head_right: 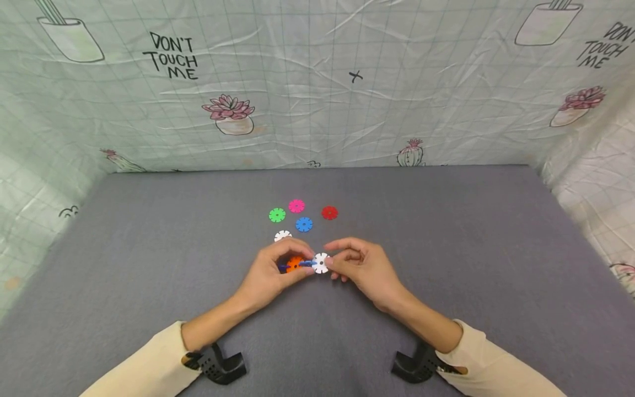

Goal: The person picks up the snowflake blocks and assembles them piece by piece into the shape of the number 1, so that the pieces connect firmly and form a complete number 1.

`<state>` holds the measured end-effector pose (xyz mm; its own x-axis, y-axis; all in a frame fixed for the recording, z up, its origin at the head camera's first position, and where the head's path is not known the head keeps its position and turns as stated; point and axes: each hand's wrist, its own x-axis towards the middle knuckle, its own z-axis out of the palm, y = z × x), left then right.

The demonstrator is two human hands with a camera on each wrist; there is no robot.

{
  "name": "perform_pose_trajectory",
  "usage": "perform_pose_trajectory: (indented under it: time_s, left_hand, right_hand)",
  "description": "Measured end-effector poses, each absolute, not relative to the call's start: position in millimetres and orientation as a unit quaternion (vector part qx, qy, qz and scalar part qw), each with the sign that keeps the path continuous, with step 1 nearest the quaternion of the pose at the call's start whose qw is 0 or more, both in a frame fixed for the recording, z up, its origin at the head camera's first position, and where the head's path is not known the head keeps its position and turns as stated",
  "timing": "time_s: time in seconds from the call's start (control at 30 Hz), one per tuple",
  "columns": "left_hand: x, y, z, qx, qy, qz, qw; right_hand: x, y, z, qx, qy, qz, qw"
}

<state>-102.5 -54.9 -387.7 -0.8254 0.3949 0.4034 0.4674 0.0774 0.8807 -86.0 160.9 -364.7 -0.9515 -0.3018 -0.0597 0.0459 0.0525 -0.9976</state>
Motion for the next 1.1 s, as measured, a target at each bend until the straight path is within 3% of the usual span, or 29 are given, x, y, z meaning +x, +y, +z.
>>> perform_pose_trajectory:
  time_s: [1.1]
  left_hand:
    - [-103.8, -56.0, -389.8, -0.391, -0.74, -0.538, 0.101]
  right_hand:
    - [-78.4, 157.2, -367.3, -0.089, 0.727, -0.664, 0.151]
